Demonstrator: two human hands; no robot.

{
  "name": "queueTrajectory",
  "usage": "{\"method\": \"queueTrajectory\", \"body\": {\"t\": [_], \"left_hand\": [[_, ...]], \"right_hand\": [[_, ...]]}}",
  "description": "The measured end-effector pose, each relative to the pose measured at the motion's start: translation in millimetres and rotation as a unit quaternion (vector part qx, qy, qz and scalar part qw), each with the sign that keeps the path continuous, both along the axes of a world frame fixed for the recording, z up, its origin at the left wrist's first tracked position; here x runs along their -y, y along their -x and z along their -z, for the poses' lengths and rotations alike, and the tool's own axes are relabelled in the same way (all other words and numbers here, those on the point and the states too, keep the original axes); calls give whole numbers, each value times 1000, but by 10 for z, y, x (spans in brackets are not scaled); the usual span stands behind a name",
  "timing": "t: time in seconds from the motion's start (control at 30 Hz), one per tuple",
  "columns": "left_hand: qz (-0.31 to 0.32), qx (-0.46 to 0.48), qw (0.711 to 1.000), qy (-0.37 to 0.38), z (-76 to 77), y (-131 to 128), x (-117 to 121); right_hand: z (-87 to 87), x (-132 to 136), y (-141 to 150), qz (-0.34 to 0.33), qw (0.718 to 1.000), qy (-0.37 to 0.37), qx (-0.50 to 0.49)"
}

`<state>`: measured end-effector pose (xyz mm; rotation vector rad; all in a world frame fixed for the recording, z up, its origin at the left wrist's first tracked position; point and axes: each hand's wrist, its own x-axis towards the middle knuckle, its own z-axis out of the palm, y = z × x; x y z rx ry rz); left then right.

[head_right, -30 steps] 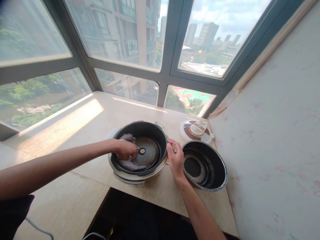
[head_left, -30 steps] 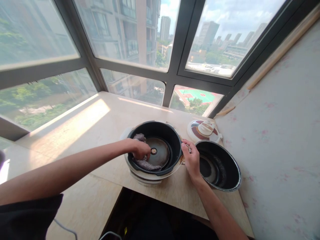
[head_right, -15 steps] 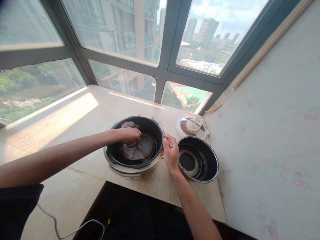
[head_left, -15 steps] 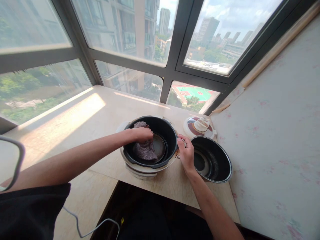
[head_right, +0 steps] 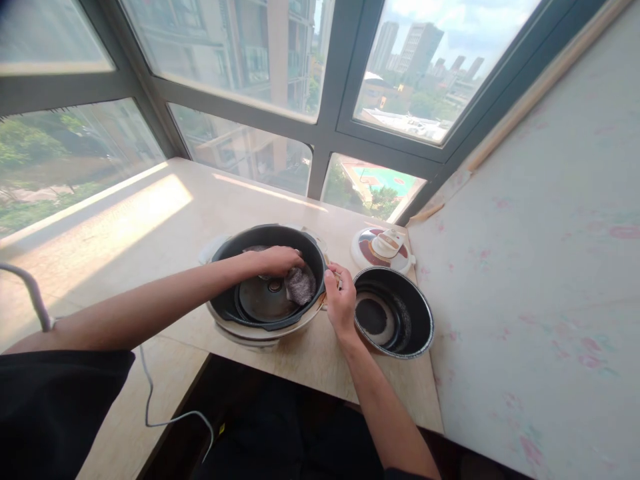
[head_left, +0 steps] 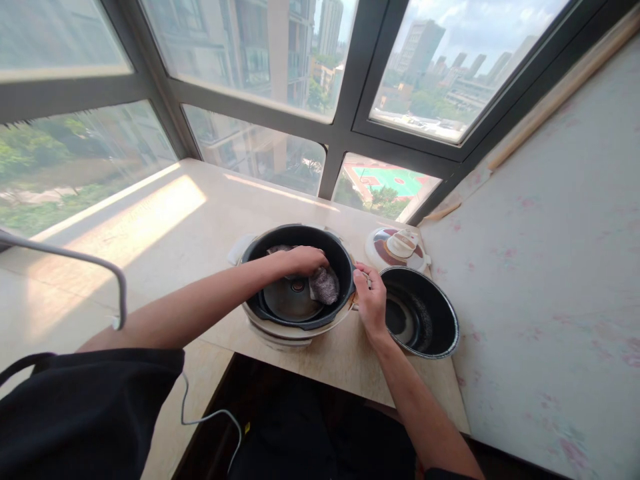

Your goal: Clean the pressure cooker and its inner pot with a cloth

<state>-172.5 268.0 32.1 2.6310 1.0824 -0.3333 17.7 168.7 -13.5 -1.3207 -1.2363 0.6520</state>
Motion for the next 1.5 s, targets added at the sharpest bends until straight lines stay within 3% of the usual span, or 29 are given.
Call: {"method": "queueTrajectory", "body": {"t": [0.1,0.3,0.47,0.67,0.97,1.1,1.17,1.23,1.33,1.5], "left_hand": [[4,4,1000,29,-6,217,-59],[-121,-30,991,45,-62,421,50],[-187,-64,974,109,-118,452,248],[-191,-81,956,206,-149,528,493],[-239,-69,945,215,-119,230,825],[-193,-8,965,179,-90,133,911],[-157,42,974,158,-90,90,928],[-159,68,973,151,-97,38,928],[-179,68,969,155,-99,-48,886],[-154,66,969,183,-91,-150,766]], "right_hand": [[1,6,-7,-2,1000,-1,4],[8,12,-12,-5,1000,1,-10],[15,8,-14,-9,1000,8,-16],[18,4,-10,-10,1000,5,-20],[27,1,4,-5,1000,2,-26],[31,8,14,-7,999,2,-38],[35,11,17,-3,999,5,-42],[37,14,20,1,999,6,-43],[34,19,24,4,999,7,-46],[31,29,34,10,998,4,-60]]}}
